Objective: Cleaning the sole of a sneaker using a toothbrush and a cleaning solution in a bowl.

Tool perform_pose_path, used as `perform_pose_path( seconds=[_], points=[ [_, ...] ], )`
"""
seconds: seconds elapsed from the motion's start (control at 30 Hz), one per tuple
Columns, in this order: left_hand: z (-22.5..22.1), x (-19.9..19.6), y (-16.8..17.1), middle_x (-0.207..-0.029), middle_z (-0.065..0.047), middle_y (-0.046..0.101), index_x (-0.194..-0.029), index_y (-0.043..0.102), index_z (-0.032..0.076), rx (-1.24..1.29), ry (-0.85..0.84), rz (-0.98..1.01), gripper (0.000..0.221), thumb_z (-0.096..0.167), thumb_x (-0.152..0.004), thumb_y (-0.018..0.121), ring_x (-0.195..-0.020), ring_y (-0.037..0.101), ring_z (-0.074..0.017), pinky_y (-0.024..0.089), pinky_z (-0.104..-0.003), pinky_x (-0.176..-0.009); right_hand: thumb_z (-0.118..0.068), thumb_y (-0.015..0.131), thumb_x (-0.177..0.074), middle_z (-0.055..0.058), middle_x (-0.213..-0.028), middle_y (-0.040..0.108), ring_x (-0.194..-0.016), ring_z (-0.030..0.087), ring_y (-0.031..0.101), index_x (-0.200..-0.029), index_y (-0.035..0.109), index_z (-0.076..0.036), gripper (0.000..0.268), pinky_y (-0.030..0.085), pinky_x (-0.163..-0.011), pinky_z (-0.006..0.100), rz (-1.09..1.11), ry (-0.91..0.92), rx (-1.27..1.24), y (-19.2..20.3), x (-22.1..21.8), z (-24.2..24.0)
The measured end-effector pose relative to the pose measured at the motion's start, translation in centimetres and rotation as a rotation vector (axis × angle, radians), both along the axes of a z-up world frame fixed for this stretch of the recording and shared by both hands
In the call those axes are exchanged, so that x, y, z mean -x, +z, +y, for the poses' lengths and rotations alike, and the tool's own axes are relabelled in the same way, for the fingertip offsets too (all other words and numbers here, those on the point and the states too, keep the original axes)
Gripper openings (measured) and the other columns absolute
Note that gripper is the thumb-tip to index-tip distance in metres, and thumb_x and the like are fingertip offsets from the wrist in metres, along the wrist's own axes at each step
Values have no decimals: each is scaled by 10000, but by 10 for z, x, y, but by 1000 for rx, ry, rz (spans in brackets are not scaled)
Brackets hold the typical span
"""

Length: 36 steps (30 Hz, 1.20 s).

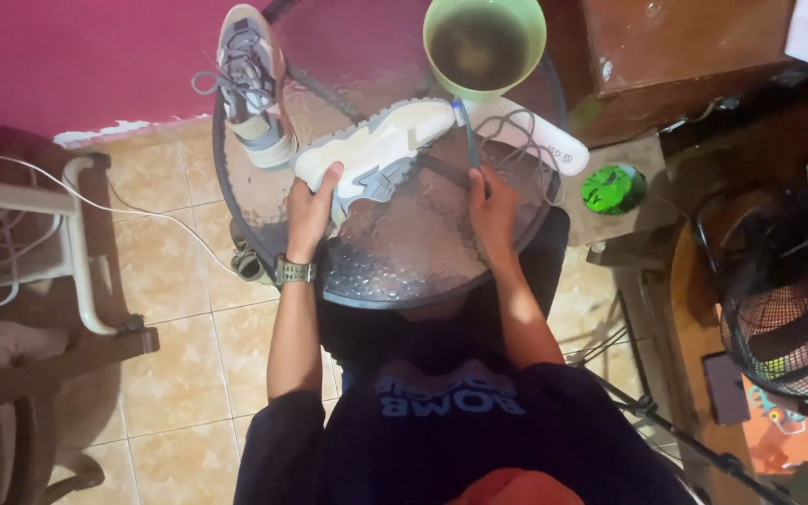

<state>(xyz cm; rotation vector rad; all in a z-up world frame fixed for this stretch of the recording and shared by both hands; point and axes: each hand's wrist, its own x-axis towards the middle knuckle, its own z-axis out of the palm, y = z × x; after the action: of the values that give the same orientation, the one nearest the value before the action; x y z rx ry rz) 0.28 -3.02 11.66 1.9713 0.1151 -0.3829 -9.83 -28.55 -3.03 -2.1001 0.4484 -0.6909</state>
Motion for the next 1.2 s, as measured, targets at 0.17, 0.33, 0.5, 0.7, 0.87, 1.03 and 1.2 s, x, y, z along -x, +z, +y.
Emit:
perform_pose_path(
  seconds=[0.17,0.33,0.5,0.7,0.87,1.03,1.2],
  points=[
    [-5,-3,12,-1392,-316,567,-1422,523,-58,20,5,57,805,574,-945,670,-1362,496,-428,406,-543,-1110,-207,634,-1076,183,-960,767,-935,387,734,-1148,766,-50,217,569,-828,490,74,19,39,4,-4,-2],
    [-4,-4,11,-1398,-295,575,-1414,544,-56,66,22,77,743,524,-965,664,-1367,504,-398,420,-518,-1102,-185,561,-1105,137,-1000,774,-988,324,735,-1174,770,-94,238,544,-853,409,88,29,-123,2,-7,0],
    [-3,-9,3,-1347,-239,622,-1381,584,-35,102,52,118,717,526,-945,678,-1334,547,-332,437,-485,-1081,-215,572,-1100,66,-809,730,-777,134,667,-1072,787,-77,258,501,-733,335,133,61,-111,0,-3,10],
    [-7,-8,2,-1379,-281,594,-1390,578,-50,114,56,102,715,505,-954,690,-1354,522,-383,432,-513,-1079,-140,543,-1084,146,-807,708,-753,182,656,-1035,736,-37,223,481,-692,355,74,41,-133,-17,-3,20],
    [-13,-3,14,-1391,-274,585,-1401,567,-50,74,78,114,732,519,-955,681,-1362,515,-374,423,-518,-1084,-85,545,-1049,262,-1009,738,-969,400,723,-1222,696,39,261,539,-837,464,56,68,-227,3,4,35],
    [-15,-1,19,-1465,-277,516,-1472,489,-14,39,132,253,922,656,-874,699,-1397,473,-393,410,-530,-1116,-101,627,-1002,303,-1109,723,-1020,436,712,-1348,638,68,385,550,-889,496,-2,46,-273,-4,7,49],
    [21,16,-25,-1033,-166,659,-1211,644,-45,190,171,458,740,621,-896,701,-896,669,-231,556,-316,-586,-95,682,-967,250,-1174,731,-1073,332,712,-1430,609,-23,474,579,-848,435,-28,15,-333,36,27,73]
  ],
)
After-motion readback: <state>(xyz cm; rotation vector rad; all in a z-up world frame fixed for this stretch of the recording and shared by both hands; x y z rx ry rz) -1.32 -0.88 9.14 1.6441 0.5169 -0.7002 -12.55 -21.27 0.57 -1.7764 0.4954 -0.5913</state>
